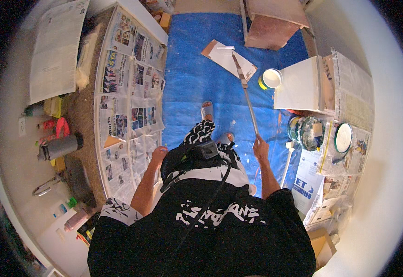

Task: The person paints the edge of a ceiling near a wall using a small paint roller on an extension pole.

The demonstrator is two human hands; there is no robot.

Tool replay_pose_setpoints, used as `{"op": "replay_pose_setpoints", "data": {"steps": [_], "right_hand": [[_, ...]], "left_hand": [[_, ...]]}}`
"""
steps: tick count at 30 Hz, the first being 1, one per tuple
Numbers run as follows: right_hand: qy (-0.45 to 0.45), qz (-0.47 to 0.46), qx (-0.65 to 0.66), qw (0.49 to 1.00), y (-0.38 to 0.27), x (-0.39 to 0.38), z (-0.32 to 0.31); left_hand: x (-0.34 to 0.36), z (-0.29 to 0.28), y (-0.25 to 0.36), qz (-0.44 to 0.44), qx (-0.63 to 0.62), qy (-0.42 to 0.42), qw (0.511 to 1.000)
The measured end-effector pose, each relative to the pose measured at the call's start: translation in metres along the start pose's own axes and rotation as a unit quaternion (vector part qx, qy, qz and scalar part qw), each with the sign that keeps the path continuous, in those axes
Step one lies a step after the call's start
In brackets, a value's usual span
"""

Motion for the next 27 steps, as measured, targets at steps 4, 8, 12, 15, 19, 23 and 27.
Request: {"op": "replay_pose_setpoints", "data": {"steps": [4,8,12,15,19,23,27], "right_hand": [[0.044,-0.054,0.006,0.998,-0.014,0.028,0.007],[0.017,-0.049,-0.017,0.999,-0.003,0.034,0.019],[-0.045,0.035,-0.036,0.998,0.012,-0.014,0.013],[-0.053,0.075,0.000,0.996,0.033,-0.056,0.010],[-0.067,0.101,-0.015,0.993,0.031,-0.074,0.003],[-0.015,0.014,-0.001,1.000,0.030,-0.028,0.011],[-0.020,0.012,-0.002,1.000,0.012,0.020,0.019]], "left_hand": [[-0.007,0.009,-0.054,-0.059,-0.110,-0.064,0.990],[-0.026,0.007,-0.033,-0.104,-0.011,-0.064,0.992],[-0.024,0.010,-0.087,-0.180,-0.101,-0.066,0.976],[-0.020,0.019,-0.083,-0.185,-0.004,-0.050,0.981],[-0.015,0.026,-0.056,-0.099,-0.005,-0.092,0.991],[-0.009,0.018,-0.031,-0.090,0.000,-0.082,0.993],[0.000,0.002,-0.008,-0.088,0.001,-0.052,0.995]]}}
Point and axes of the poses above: each hand's wrist, its own x-axis towards the middle knuckle, its own z-axis out of the palm, y = z × x, the point moved 7 cm from there along x, towards the middle knuckle, and after that the axes turned 3 degrees about -y, right-handed, at the moved point
